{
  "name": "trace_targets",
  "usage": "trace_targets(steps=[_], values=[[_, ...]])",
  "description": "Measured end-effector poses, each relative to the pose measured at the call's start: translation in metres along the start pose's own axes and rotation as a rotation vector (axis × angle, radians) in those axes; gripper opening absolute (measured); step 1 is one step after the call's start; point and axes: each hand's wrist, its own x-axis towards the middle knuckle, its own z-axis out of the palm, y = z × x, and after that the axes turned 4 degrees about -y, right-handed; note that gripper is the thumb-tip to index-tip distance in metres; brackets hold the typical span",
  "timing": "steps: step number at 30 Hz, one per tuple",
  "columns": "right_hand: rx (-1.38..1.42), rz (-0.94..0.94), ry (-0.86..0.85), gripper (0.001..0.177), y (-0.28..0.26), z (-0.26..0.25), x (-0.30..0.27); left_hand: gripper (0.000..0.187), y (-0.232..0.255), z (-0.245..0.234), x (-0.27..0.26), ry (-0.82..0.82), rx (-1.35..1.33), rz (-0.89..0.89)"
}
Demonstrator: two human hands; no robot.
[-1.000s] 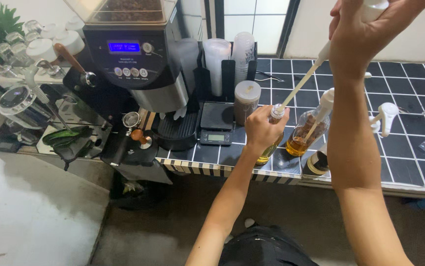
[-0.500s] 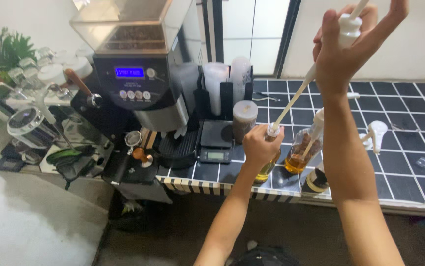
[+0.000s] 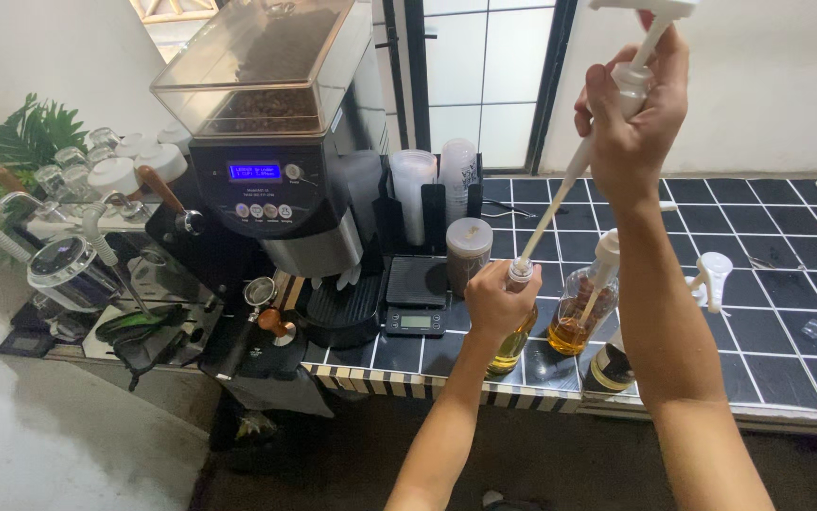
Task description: The person prepares multiple drink bottles by opening their caps and inserting pump dispensers.
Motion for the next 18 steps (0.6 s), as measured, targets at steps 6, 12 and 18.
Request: trace_targets(steps=[6, 12, 18], values=[[0.147, 0.081, -0.024, 0.035, -0.012, -0.001, 0.000, 0.020, -0.002, 0.000, -0.001, -0.026, -0.010, -0.014], [0.057, 0.008, -0.037, 0.028, -0.006, -0.005, -0.001, 0.021, -0.003, 0.001, -0.002, -0.014, 0.004, -0.008], [0.105, 0.018, 0.007, 0.029, -0.008, -0.012, 0.000, 0.022, -0.004, 0.001, -0.003, -0.012, -0.002, -0.002]])
